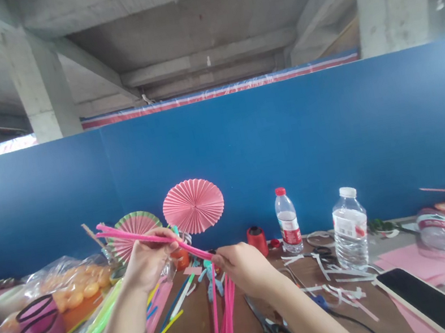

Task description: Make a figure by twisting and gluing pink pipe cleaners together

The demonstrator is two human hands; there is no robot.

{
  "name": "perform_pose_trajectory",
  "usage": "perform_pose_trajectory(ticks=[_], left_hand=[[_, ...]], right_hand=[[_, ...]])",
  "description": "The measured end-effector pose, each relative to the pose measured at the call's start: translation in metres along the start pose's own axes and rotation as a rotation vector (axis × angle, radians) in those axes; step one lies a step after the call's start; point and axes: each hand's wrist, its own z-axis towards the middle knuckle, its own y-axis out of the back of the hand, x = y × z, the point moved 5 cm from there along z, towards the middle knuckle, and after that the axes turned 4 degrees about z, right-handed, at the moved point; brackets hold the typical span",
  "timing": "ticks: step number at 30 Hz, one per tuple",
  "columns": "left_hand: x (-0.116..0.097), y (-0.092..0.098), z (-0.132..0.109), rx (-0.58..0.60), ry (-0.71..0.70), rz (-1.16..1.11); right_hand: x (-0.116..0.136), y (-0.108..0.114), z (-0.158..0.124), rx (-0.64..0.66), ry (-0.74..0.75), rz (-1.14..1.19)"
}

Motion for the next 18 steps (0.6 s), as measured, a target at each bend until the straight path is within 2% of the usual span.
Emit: perform_pose_trajectory(ticks=[11,18], left_hand=[[-0.003,-0.008,-0.001,-0.02,0.02,0.019],[-0.009,-0.01,-0.004,0.028,0.088,0.036]], right_hand=[[-0.002,0.001,-0.001,0.086,0.025,0.094],[-0.011,0.01,0.0,0.104,0.011,0.136]])
